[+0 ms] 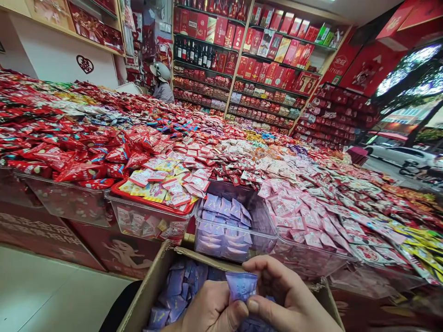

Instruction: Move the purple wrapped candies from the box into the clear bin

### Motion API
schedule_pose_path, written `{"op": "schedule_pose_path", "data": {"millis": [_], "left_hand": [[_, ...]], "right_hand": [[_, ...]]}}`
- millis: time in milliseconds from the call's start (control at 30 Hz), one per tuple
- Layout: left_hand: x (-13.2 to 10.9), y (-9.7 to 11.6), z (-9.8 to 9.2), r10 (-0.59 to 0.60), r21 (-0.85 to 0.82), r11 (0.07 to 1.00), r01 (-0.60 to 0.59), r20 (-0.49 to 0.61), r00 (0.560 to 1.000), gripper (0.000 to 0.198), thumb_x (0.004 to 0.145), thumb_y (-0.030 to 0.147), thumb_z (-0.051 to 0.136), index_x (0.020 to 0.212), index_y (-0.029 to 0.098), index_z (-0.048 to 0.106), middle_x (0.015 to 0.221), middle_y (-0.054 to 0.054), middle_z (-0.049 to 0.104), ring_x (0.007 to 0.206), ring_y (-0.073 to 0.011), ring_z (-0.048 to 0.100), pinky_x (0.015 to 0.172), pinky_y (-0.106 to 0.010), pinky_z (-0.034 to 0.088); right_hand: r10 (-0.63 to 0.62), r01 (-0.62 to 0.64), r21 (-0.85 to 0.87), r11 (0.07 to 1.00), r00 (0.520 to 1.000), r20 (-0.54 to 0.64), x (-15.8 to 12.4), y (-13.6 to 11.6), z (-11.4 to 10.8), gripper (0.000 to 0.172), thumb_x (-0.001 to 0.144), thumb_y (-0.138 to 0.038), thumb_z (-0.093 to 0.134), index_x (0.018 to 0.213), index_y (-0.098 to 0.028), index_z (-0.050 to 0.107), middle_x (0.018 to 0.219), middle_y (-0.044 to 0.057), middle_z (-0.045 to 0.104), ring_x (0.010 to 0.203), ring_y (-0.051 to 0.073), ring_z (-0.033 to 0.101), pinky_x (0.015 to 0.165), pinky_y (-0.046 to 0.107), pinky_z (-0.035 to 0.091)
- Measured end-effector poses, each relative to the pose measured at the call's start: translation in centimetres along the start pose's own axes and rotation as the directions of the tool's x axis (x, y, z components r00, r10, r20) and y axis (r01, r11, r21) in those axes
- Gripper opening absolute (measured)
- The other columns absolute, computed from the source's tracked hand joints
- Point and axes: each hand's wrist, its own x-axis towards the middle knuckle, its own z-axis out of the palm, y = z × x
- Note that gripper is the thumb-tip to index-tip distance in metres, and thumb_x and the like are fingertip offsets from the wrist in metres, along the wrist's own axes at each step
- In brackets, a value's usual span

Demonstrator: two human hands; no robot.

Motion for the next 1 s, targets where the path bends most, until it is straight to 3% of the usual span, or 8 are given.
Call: {"op": "schedule_pose_path", "data": {"millis": [133, 267, 367, 467, 533, 700, 833, 1000], "left_hand": [[0.0, -0.1, 0.1, -0.027, -0.007, 1.0, 0.027, 0.008, 1.0, 0.05, 0.084, 0.055, 0.023, 0.069, 0.014, 0.047, 0.059, -0.002, 0.045, 0.055, -0.011, 0.044, 0.05, -0.019, 0.034], [-0.3, -0.5, 0.2, -0.03, 0.015, 0.999, 0.031, -0.026, 0.999, 0.06, 0.082, 0.059, 0.016, 0.073, 0.012, 0.052, 0.057, -0.003, 0.049, 0.053, -0.0123, 0.048, 0.05, -0.021, 0.037], [-0.4, -0.9, 0.4, -0.033, 0.013, 0.999, 0.034, -0.08, 0.996, 0.067, 0.083, 0.058, 0.01, 0.083, 0.01, 0.057, 0.055, -0.005, 0.055, 0.052, -0.0134, 0.053, 0.054, -0.023, 0.041], [-0.3, -1.3, 0.6, -0.019, 0.072, 0.997, 0.023, -0.06, 0.998, 0.068, 0.085, 0.054, 0.011, 0.089, 0.007, 0.059, 0.051, -0.006, 0.057, 0.049, -0.013, 0.055, 0.055, -0.022, 0.044], [-0.2, -1.5, 0.7, 0.009, 0.146, 0.989, -0.008, -0.003, 1.0, 0.068, 0.085, 0.054, 0.012, 0.089, 0.007, 0.061, 0.051, -0.007, 0.059, 0.049, -0.0132, 0.057, 0.055, -0.021, 0.044], [-0.4, -2.2, 0.8, 0.05, 0.379, 0.92, -0.098, 0.136, 0.989, 0.059, 0.087, 0.047, 0.014, 0.087, 0.015, 0.064, 0.071, -0.008, 0.067, 0.065, -0.0139, 0.062, 0.06, -0.017, 0.044], [-0.5, -3.1, 1.0, 0.044, 0.5, 0.855, -0.136, 0.191, 0.981, 0.05, 0.089, 0.041, 0.017, 0.086, 0.02, 0.063, 0.076, -0.003, 0.069, 0.068, -0.0111, 0.063, 0.06, -0.014, 0.043], [-0.3, -4.2, 1.0, 0.081, 0.592, 0.779, -0.207, 0.232, 0.969, 0.065, 0.086, 0.052, 0.006, 0.077, 0.021, 0.062, 0.066, 0.001, 0.068, 0.054, -0.0084, 0.06, 0.045, -0.014, 0.036]], "right_hand": [[-0.1, 0.1, -0.116, 0.988, 0.995, 0.005, -0.2, 0.5, 0.0, 0.023, 0.066, -0.026, 0.066, 0.083, -0.021, 0.052, 0.068, -0.002, 0.05, 0.063, 0.011, 0.045, 0.058, 0.022, 0.037], [-0.12, 0.112, -0.092, 0.989, 0.989, -0.09, -0.4, -0.1, 0.4, 0.023, 0.071, -0.024, 0.06, 0.087, -0.022, 0.044, 0.069, -0.003, 0.051, 0.061, 0.01, 0.047, 0.057, 0.022, 0.038], [-0.148, 0.137, -0.074, 0.988, 0.975, -0.165, 1.0, -1.9, -1.1, 0.022, 0.074, -0.025, 0.055, 0.087, -0.023, 0.038, 0.073, -0.003, 0.051, 0.066, 0.011, 0.051, 0.058, 0.022, 0.04], [-0.219, 0.179, -0.15, 0.972, 0.92, -0.324, 4.7, -3.7, -3.8, 0.026, 0.069, -0.023, 0.059, 0.08, -0.022, 0.036, 0.07, -0.005, 0.048, 0.064, 0.01, 0.051, 0.058, 0.022, 0.041], [-0.18, 0.104, -0.217, 0.971, 0.913, -0.367, 7.9, -4.0, -5.4, 0.027, 0.066, -0.018, 0.06, 0.077, -0.021, 0.035, 0.066, -0.006, 0.046, 0.059, 0.009, 0.05, 0.056, 0.023, 0.042], [0.157, -0.272, -0.286, 0.919, 0.917, -0.368, 13.9, -1.4, -6.0, 0.036, 0.06, -0.005, 0.058, 0.074, -0.022, 0.03, 0.051, -0.011, 0.041, 0.042, 0.009, 0.046, 0.044, 0.024, 0.043], [0.254, -0.372, -0.326, 0.869, 0.901, -0.353, 15.1, 0.9, -5.1, 0.039, 0.056, -0.001, 0.06, 0.075, -0.022, 0.033, 0.048, -0.012, 0.04, 0.037, 0.008, 0.045, 0.041, 0.025, 0.044], [0.287, -0.431, -0.471, 0.77, 0.892, -0.349, 15.2, 1.5, -4.9, 0.034, 0.057, 0.002, 0.059, 0.073, -0.021, 0.039, 0.051, -0.01, 0.041, 0.04, 0.008, 0.046, 0.041, 0.023, 0.042]]}}
